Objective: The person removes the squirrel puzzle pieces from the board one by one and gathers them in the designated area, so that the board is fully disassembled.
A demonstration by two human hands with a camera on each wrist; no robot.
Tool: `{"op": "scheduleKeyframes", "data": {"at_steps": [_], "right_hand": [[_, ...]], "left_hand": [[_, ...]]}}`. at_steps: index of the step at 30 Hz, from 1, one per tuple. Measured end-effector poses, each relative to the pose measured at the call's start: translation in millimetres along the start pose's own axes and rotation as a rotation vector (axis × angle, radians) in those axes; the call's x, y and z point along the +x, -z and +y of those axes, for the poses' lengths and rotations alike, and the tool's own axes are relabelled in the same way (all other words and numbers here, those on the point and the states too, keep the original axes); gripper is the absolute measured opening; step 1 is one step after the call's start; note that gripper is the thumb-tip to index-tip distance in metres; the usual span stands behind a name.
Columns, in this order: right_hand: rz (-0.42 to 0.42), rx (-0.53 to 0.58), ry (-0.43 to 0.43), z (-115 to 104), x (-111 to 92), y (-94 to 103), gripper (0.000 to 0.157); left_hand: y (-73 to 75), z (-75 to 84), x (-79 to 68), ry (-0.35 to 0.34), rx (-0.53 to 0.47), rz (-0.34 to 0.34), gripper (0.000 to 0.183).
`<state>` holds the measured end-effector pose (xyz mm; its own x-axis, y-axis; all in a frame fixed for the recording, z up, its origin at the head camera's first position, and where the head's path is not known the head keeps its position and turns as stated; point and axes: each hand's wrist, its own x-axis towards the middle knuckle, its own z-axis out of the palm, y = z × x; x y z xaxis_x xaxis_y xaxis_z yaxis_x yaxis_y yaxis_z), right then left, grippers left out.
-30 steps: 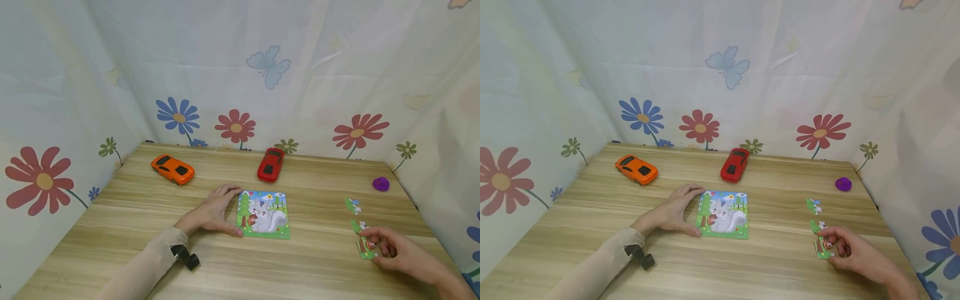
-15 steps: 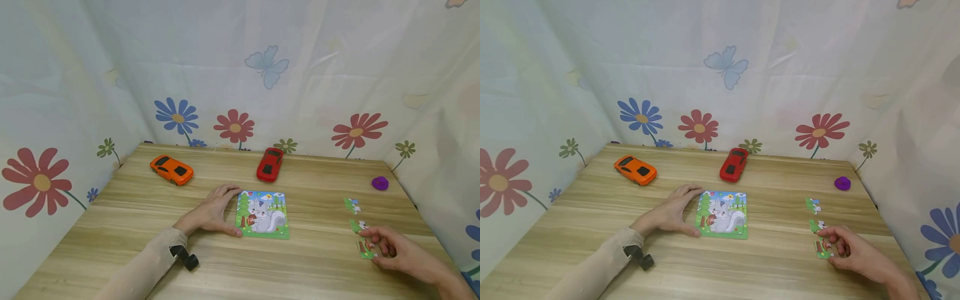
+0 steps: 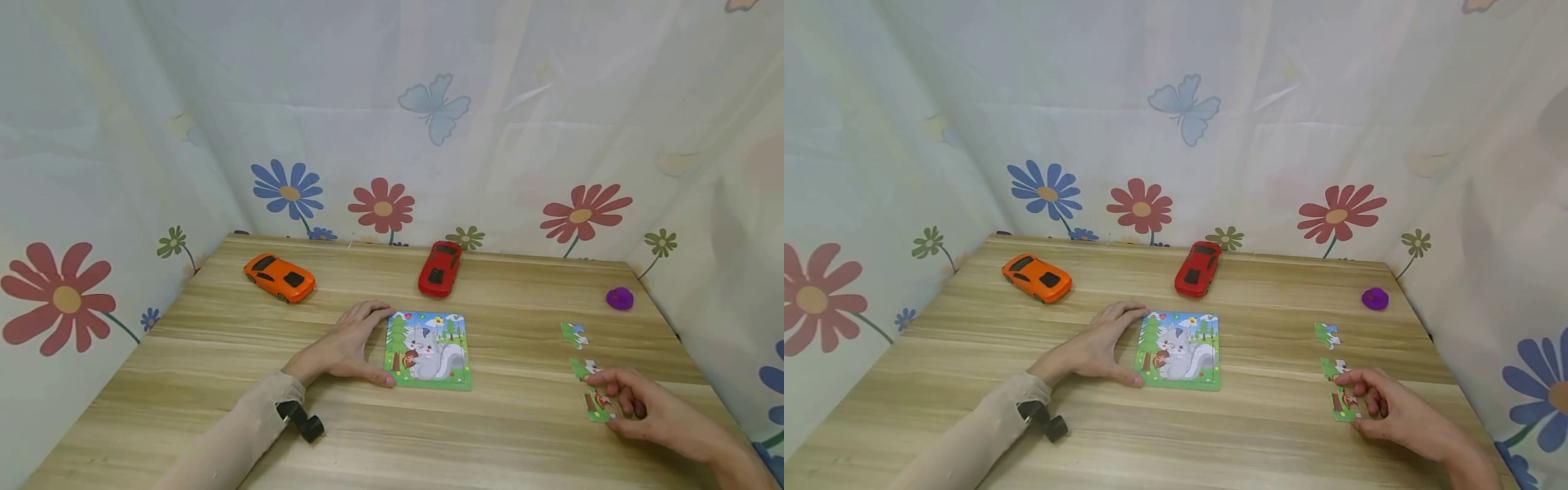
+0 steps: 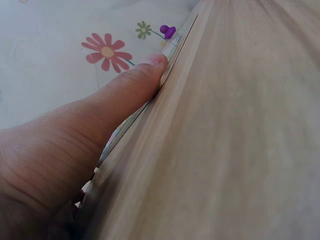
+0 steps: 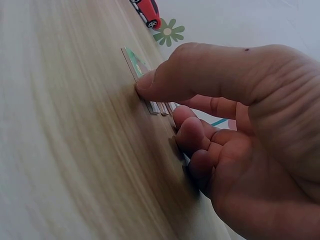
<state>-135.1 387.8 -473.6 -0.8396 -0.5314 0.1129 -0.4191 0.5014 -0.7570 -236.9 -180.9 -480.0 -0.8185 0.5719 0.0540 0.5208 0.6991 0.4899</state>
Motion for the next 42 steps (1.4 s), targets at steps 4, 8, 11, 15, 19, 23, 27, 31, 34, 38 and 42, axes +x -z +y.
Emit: {"op": "scheduleKeyframes", "data": {"at_steps": [4,8,11,15,19,23,27,31,34,38,42], "right_hand": [[0.004,0.001,0.004,-1.4,0.5,0.3,0.057],[0.003,0.006,-0.035,-3.8,1.0,1.1,0.053],[-0.006,0.018,-0.1,-6.3,1.4,2.6,0.051],[-0.02,0.026,-0.162,-9.2,3.5,4.7,0.051],[0.008,0.027,-0.193,-9.6,4.5,6.7,0.048],[0.106,-0.004,-0.241,-12.6,5.6,8.4,0.048],[0.23,-0.051,-0.238,-19.0,10.1,10.5,0.049],[0.302,-0.054,-0.179,-23.7,15.9,16.2,0.053],[0.312,-0.036,-0.112,-28.5,22.2,21.9,0.064],[0.284,-0.012,-0.076,-39.8,35.5,25.8,0.076],[0.264,-0.026,-0.079,-52.3,51.8,24.0,0.079]], "left_hand": [[-0.2,-0.8,-0.2,0.001,-0.001,0.001,0.139],[0.2,-0.7,-0.2,0.001,0.001,0.002,0.139],[0.8,-0.7,0.0,0.003,0.001,0.0,0.139],[1.6,-0.7,-0.2,0.004,-0.002,-0.003,0.139],[1.6,-0.9,-0.7,0.005,-0.002,-0.002,0.139],[0.4,-0.7,0.1,0.0,0.001,0.002,0.139],[-0.3,-0.1,1.0,-0.006,-0.001,0.003,0.139],[-0.2,0.3,1.5,-0.006,-0.004,-0.002,0.139],[0.2,0.2,1.9,-0.006,-0.003,-0.008,0.139],[0.9,0.2,1.6,-0.006,-0.005,-0.012,0.139],[0.9,-0.1,0.9,-0.008,-0.002,-0.012,0.139]]}}
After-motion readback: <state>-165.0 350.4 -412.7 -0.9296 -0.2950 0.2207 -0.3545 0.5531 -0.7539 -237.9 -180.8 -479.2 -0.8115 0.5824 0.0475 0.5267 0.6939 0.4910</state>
